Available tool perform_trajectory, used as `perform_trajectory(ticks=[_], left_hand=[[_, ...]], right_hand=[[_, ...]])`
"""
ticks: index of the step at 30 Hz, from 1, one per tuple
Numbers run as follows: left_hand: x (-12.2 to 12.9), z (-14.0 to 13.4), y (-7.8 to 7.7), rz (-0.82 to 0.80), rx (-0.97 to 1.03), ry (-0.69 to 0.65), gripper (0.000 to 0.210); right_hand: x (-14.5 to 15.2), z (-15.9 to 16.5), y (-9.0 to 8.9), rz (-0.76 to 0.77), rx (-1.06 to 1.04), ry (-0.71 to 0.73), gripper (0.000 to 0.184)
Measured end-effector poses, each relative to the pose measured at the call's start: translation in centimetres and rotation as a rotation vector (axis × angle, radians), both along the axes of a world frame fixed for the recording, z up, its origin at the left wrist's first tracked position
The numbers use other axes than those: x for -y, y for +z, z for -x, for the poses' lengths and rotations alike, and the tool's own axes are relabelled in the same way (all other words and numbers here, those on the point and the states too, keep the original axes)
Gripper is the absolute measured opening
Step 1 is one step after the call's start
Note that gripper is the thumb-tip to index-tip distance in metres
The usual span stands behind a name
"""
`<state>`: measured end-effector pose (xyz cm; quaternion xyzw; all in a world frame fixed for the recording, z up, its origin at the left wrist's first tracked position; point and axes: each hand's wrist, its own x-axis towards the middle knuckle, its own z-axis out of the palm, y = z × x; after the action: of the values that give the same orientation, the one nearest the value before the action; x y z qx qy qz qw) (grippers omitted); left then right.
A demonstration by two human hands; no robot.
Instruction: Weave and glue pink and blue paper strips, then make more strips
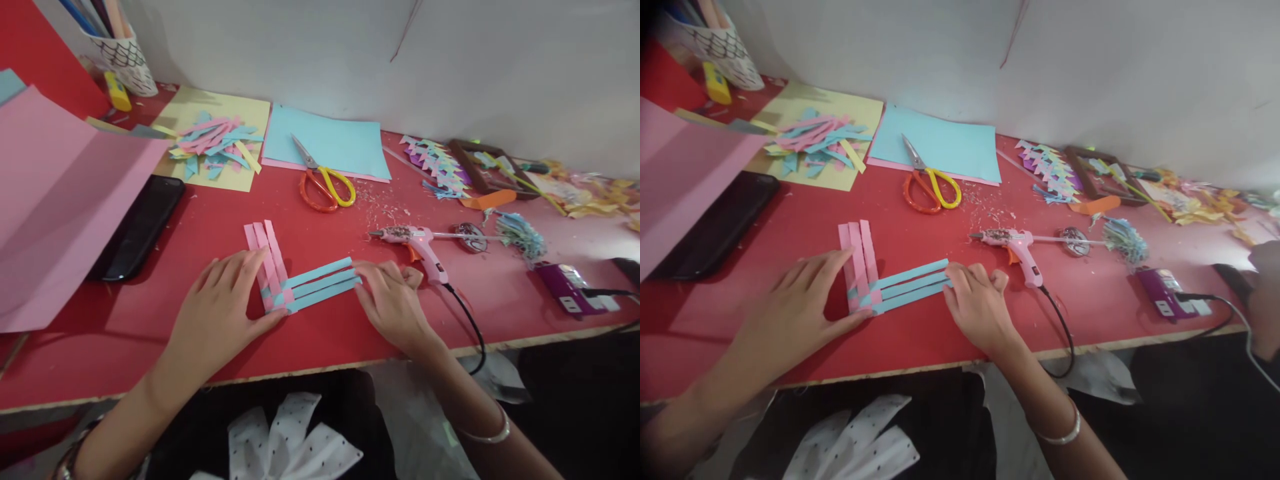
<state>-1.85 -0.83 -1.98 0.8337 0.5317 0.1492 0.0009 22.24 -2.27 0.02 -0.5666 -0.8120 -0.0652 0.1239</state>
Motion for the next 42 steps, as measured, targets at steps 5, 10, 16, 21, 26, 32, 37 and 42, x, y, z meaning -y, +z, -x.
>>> perform_trajectory(ticks=[5, 10, 16, 21, 26, 32, 37, 42], left_hand=[[0.0, 0.0, 0.0, -0.014, -0.014, -0.017, 0.06], [-0.1, -0.1, 0.0, 0.008, 0.018, -0.03, 0.058], [0.0, -0.1, 0.1, 0.016, -0.001, -0.021, 0.058], [-0.1, 0.1, 0.2, 0.022, -0.002, -0.033, 0.058], [-0.1, 0.3, -0.1, 0.019, 0.041, -0.049, 0.055], [0.4, -0.8, 1.5, 0.03, 0.235, -0.162, 0.035], [0.8, -2.5, 2.6, 0.144, 0.302, -0.293, 0.027], [1.1, -2.6, 2.4, 0.24, 0.363, -0.168, 0.03]], right_hand=[[0.1, -0.1, 0.1, 0.003, -0.067, -0.023, 0.022], [0.5, 1.5, -0.5, 0.052, -0.168, -0.079, 0.039], [0.9, 3.8, -1.0, 0.037, -0.312, -0.207, 0.032], [1.2, 2.7, 0.3, 0.195, -0.421, -0.095, 0.022], [1.2, 1.6, 1.4, 0.278, -0.665, -0.035, 0.019], [0.7, 3.8, 2.1, 0.241, -0.864, 0.026, 0.013], [0.9, 5.5, 3.4, 0.351, -0.841, 0.307, 0.017], [0.4, 2.5, 3.5, 0.254, -0.732, 0.156, 0.024]])
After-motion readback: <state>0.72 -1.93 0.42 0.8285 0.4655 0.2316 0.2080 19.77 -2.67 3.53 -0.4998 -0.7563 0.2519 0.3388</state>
